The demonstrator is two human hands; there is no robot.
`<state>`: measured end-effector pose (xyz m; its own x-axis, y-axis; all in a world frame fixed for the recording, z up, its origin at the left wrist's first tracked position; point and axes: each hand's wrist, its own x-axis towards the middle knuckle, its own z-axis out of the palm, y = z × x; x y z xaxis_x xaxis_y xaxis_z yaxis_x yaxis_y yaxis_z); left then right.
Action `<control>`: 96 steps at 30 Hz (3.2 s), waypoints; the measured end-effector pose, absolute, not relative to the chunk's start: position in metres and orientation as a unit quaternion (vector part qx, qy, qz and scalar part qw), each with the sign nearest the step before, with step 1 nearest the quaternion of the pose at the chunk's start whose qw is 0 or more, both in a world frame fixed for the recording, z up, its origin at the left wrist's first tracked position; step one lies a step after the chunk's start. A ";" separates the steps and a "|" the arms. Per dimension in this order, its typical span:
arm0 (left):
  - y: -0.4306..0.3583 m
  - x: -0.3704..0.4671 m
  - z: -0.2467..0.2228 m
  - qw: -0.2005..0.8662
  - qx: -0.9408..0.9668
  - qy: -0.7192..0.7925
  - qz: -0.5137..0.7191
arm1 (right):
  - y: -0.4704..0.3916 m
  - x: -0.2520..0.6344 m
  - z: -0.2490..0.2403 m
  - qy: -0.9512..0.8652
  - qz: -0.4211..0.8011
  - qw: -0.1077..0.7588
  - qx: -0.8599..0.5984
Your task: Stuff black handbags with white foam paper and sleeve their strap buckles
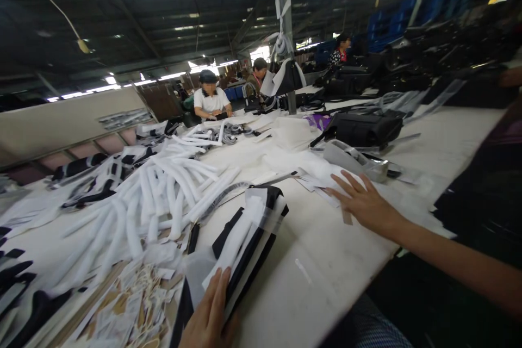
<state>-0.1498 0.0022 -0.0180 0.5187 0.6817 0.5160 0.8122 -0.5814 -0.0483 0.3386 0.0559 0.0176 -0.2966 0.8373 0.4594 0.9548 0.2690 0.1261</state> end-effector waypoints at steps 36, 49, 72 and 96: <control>-0.016 -0.122 0.002 0.123 -0.785 -0.553 -0.251 | 0.051 0.253 0.056 -0.826 0.253 0.169 -0.475; -0.018 -0.115 0.008 0.073 -0.732 -0.614 -0.285 | 0.069 0.155 0.009 -0.852 0.179 0.098 -0.482; -0.009 -0.117 0.032 0.037 -0.698 -0.651 -0.296 | 0.015 0.187 0.022 -0.730 0.410 0.195 -0.511; -0.019 -0.064 0.020 0.263 -0.823 -0.370 -0.341 | -0.018 0.157 0.037 -0.938 0.098 0.308 -0.124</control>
<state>-0.0643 -0.0191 0.0195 0.4934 0.4292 0.7565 0.7884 -0.5882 -0.1804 0.1573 -0.0181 0.0368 -0.7789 0.2933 0.5543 0.1729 0.9501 -0.2597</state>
